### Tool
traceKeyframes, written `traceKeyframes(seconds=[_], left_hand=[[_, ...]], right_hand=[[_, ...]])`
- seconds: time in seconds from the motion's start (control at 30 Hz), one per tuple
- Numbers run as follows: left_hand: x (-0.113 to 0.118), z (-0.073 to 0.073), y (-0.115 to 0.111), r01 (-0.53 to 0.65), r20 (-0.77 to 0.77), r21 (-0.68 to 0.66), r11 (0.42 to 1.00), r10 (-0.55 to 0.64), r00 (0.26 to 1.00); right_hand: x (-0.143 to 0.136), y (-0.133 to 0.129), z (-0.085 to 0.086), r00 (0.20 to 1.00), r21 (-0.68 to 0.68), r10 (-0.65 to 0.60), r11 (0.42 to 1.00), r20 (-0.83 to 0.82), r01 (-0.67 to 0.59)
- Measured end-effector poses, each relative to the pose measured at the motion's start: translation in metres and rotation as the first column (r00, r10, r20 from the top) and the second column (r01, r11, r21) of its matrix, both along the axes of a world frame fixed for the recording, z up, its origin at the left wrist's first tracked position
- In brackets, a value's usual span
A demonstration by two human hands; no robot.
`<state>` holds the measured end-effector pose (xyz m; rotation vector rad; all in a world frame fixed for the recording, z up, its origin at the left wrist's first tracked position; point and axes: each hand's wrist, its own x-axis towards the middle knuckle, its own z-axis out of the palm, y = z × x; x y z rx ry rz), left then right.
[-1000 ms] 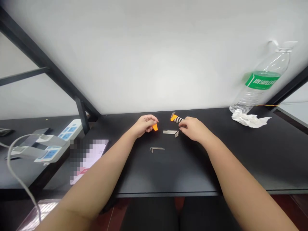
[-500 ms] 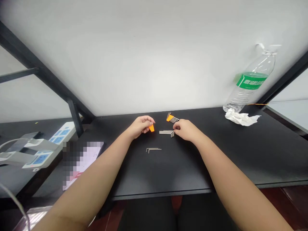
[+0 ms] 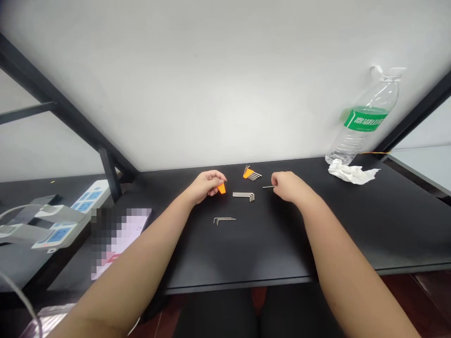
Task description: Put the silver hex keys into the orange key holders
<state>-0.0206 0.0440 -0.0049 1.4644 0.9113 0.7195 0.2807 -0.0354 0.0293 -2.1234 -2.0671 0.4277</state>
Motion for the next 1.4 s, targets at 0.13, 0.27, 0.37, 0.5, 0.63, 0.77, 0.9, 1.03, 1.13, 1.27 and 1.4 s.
traceKeyframes(seconds=[0.13, 0.27, 0.37, 0.5, 0.63, 0.77, 0.9, 1.03, 1.13, 1.27, 1.4], left_hand=[[0.0, 0.001, -0.002, 0.0, 0.012, -0.003, 1.0, 0.0, 1.0], [0.001, -0.001, -0.001, 0.008, 0.01, 0.002, 1.0, -0.008, 1.0], [0.001, -0.003, 0.0, 0.013, 0.015, 0.016, 1.0, -0.013, 1.0], [0.001, -0.003, 0.001, 0.012, 0.011, 0.016, 1.0, -0.012, 1.0], [0.001, -0.001, 0.0, 0.011, 0.002, 0.02, 1.0, -0.011, 1.0], [0.0, 0.001, 0.0, 0.013, -0.008, 0.021, 1.0, -0.013, 1.0], [0.0, -0.001, 0.001, 0.023, -0.008, 0.022, 0.999, -0.023, 1.0], [0.0, -0.001, 0.001, 0.013, -0.007, 0.02, 1.0, -0.013, 1.0], [0.0, -0.001, 0.001, 0.015, -0.016, 0.016, 1.0, -0.014, 1.0], [0.0, -0.002, -0.001, 0.028, -0.004, 0.033, 0.999, -0.028, 1.0], [-0.001, -0.004, 0.0, 0.037, -0.004, 0.028, 0.999, -0.037, 0.999]], right_hand=[[0.003, -0.011, 0.017, 0.915, 0.27, 0.172, 0.96, -0.364, -0.073], [-0.004, -0.022, 0.028, 0.601, 0.257, 0.296, 0.954, -0.742, -0.153], [-0.02, -0.028, 0.024, 0.387, 0.138, 0.309, 0.901, -0.869, -0.412], [-0.053, -0.032, 0.011, 0.346, 0.01, 0.26, 0.812, -0.902, -0.583], [-0.081, -0.038, 0.001, 0.551, -0.028, 0.364, 0.817, -0.751, -0.576], [-0.102, -0.051, -0.006, 0.776, 0.239, 0.576, 0.816, -0.258, -0.527], [-0.124, -0.07, -0.017, 0.744, 0.232, 0.637, 0.707, 0.202, -0.668], [-0.137, -0.083, -0.023, 0.623, 0.16, 0.7, 0.611, 0.349, -0.775], [-0.136, -0.085, -0.02, 0.6, 0.149, 0.736, 0.586, 0.312, -0.796], [-0.124, -0.078, -0.01, 0.68, 0.19, 0.71, 0.653, 0.184, -0.733], [-0.109, -0.064, -0.008, 0.783, 0.233, 0.622, 0.756, 0.035, -0.611]])
